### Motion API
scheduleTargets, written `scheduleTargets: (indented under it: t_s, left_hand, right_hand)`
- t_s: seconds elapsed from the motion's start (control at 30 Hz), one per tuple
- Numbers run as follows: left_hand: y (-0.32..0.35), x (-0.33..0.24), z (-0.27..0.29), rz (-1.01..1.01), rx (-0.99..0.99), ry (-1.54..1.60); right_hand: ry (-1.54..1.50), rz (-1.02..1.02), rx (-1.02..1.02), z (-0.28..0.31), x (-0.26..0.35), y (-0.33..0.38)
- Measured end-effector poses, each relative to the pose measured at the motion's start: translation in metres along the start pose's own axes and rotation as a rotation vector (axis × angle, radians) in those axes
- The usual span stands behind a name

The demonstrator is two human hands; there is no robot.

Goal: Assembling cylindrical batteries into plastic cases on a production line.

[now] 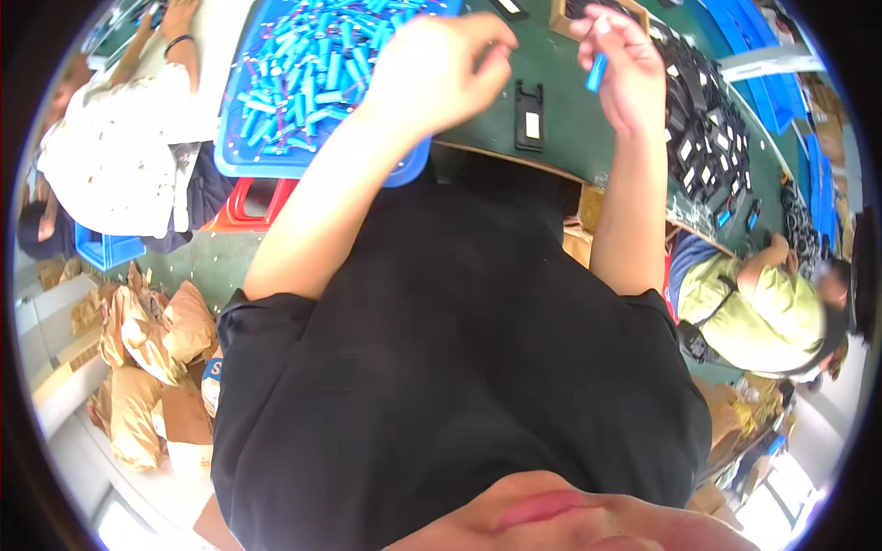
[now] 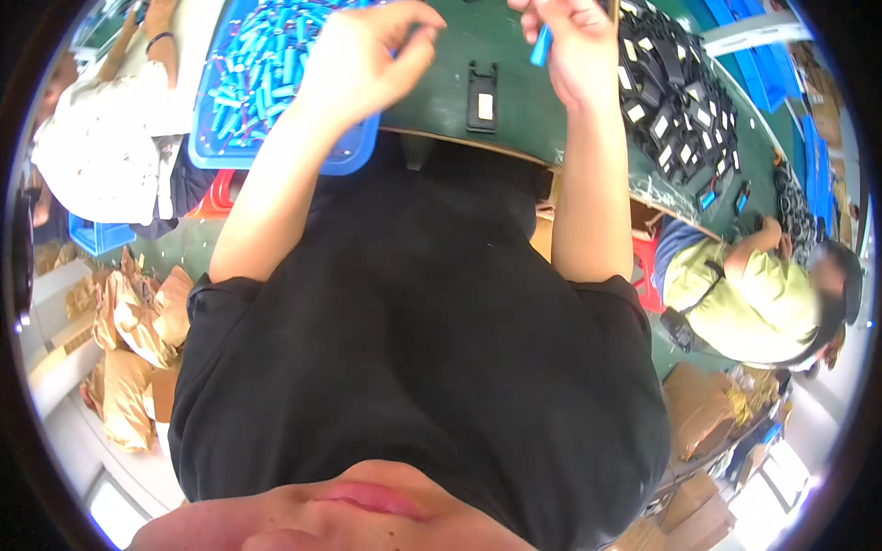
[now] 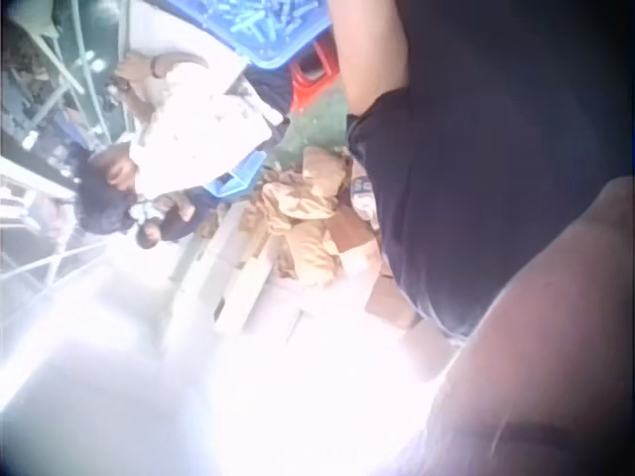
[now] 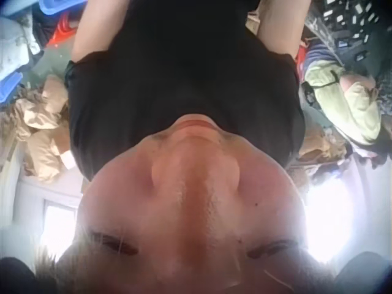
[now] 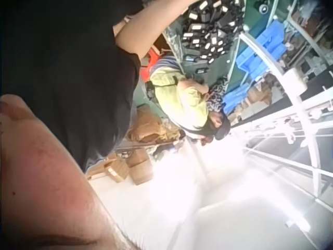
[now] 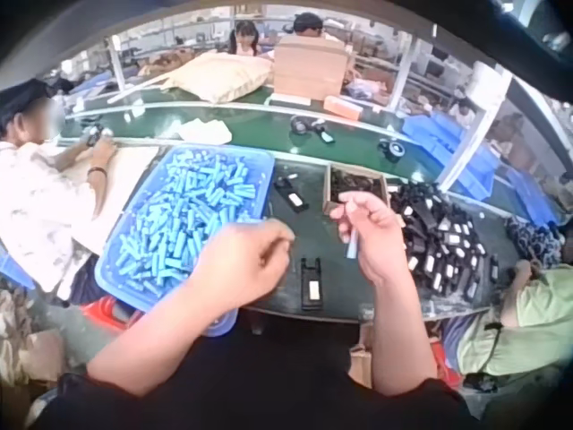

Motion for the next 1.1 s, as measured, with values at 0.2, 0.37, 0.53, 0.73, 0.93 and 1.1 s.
scheduleTargets:
  t_s: [0.2,0.37,0.53,0.73,0.93,1.1]
  left_hand:
    - [0.027,-0.02,-0.096,-0.156,0.497,-0.237]
    - [0.028,-0.019,-0.109,-0.241,0.571,-0.306]
    - [0.027,-0.023,-0.11,-0.346,0.592,-0.414]
    - [0.02,-0.033,-0.114,-0.576,0.695,-0.487]
    - [0.022,-0.044,-0.121,-0.718,0.84,-0.56]
    - [0.022,-0.051,-0.123,-0.814,0.874,-0.521]
  right_hand:
    - [0.359,-0.22,-0.127,0.033,-0.066,0.061]
    - [0.752,0.159,-0.318,0.034,-0.051,0.087]
    - [0.772,0.202,-0.343,0.048,-0.045,0.104]
    - [0.721,0.209,-0.283,0.054,-0.047,0.11]
    - [0.743,0.246,-0.279,0.049,-0.047,0.112]
    - [0.834,0.251,-0.264,0.046,-0.044,0.112]
Point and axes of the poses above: each hand's wrist, its own y-axis away from the middle knuckle, its own z-axis out of the back of the hand, x = y × z, the point moved 6 cm from there along -y, towards the middle knuckle, and after that the axes turned 9 degrees about -z, right-handed, at the moved point
